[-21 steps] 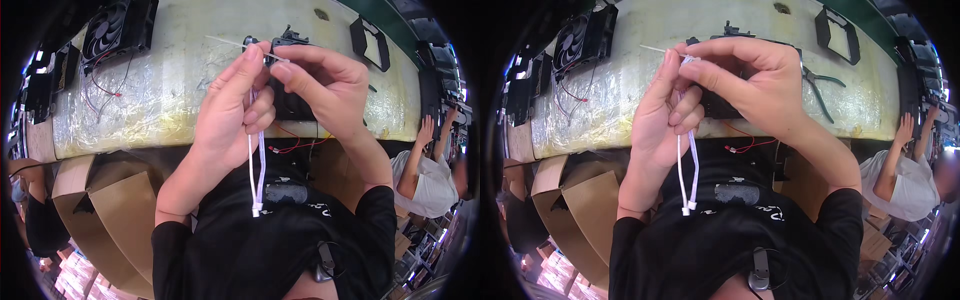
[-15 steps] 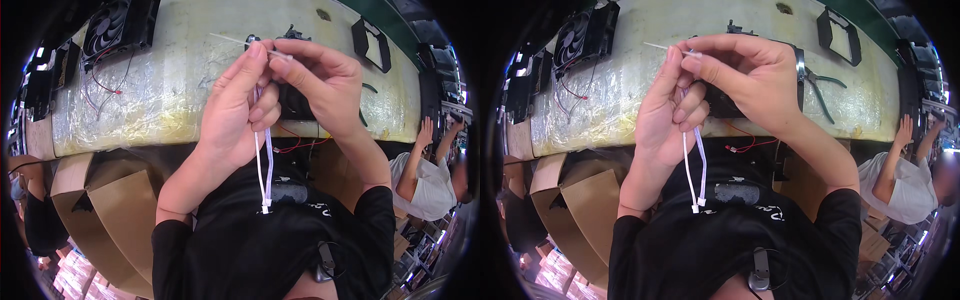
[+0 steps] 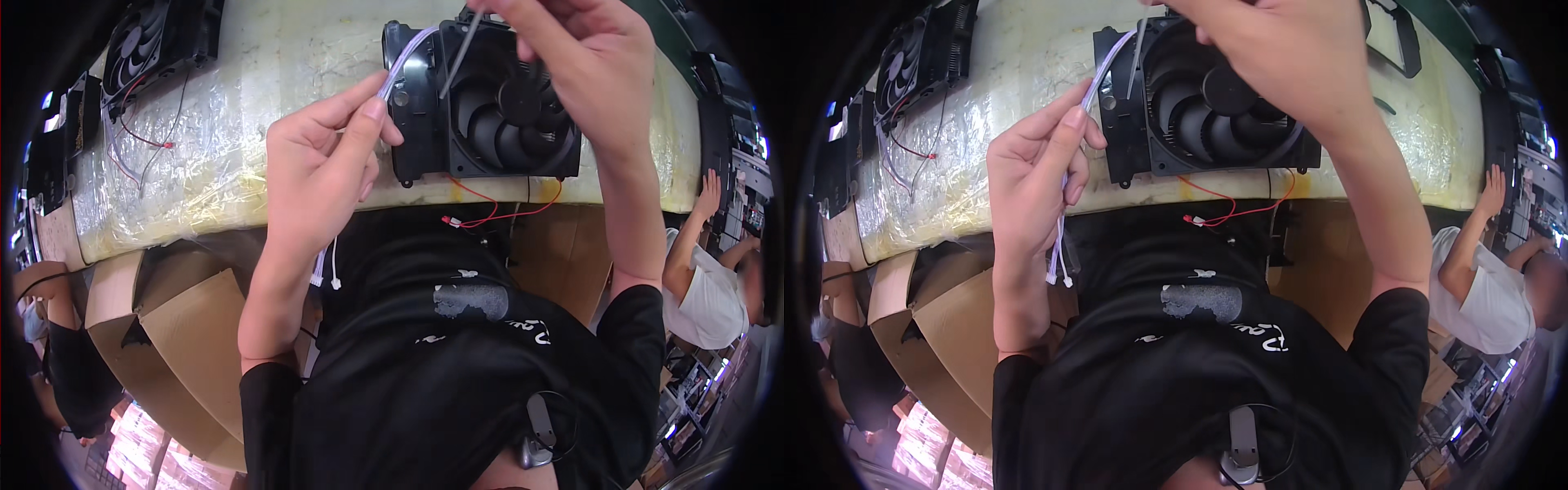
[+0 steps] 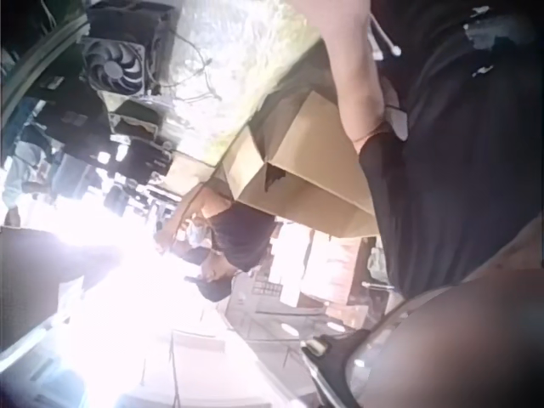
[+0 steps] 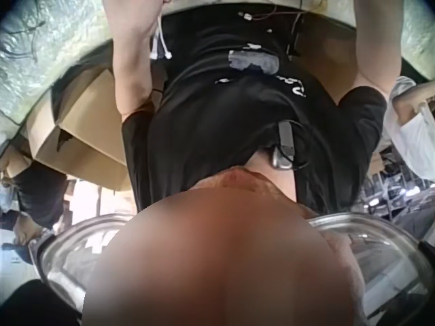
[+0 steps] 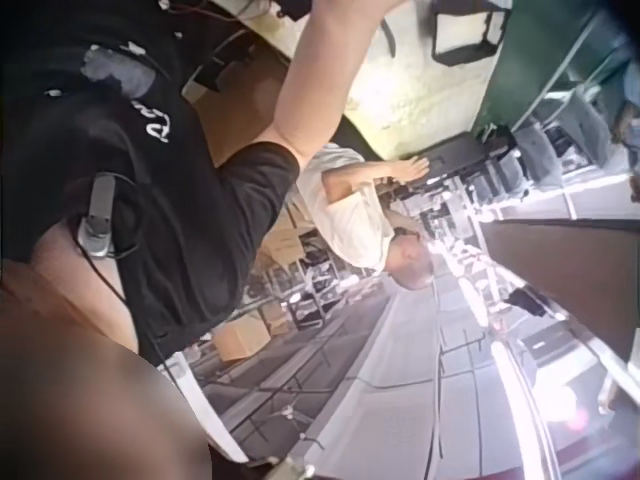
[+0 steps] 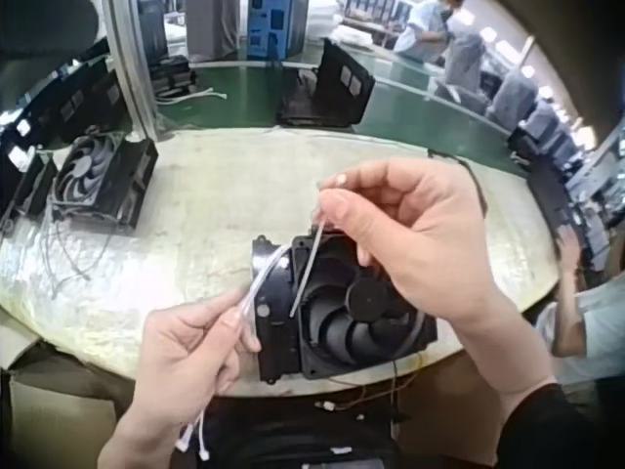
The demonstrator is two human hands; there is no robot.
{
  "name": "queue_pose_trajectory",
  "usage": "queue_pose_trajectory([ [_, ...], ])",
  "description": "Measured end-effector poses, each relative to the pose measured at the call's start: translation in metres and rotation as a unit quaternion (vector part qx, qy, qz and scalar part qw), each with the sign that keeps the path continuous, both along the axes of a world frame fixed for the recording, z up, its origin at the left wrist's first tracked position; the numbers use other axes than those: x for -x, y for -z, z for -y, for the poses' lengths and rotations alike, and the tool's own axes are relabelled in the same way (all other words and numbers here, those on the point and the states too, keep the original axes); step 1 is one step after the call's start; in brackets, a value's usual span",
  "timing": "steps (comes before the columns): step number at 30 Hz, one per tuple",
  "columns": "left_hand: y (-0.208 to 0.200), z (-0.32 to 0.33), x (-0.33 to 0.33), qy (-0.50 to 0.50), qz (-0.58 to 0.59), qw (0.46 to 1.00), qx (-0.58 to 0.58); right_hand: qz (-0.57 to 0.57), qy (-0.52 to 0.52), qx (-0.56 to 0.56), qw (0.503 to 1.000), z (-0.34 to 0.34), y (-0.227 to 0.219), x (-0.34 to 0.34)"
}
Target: Assembling electronic cooling units by securing fans into plastic housings and managing wires with zip ties.
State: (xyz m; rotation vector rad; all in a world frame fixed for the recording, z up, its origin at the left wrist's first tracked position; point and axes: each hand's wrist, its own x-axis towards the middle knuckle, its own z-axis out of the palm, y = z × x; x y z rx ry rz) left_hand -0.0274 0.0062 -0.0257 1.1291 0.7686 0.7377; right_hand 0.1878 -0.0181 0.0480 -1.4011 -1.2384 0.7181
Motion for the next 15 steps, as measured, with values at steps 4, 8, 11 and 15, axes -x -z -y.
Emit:
queue_pose_trajectory([
  [4, -0.005, 0.003, -0.001, -0.022, -0.013, 0.999, 0.024, 0.065, -0.002, 0.022, 0.998, -0.012, 0.007, 0.011],
  [8, -0.003, 0.002, 0.001, -0.007, -0.014, 1.000, 0.021, 0.089, -0.038, 0.041, 0.994, -0.014, 0.012, 0.014],
  [11, -0.002, 0.002, 0.002, 0.003, -0.014, 1.000, 0.005, 0.092, -0.054, 0.065, 0.992, -0.012, 0.013, 0.015],
  [15, -0.004, 0.000, 0.003, 0.008, -0.018, 0.999, 0.030, 0.084, -0.057, 0.066, 0.993, -0.013, 0.013, 0.015],
])
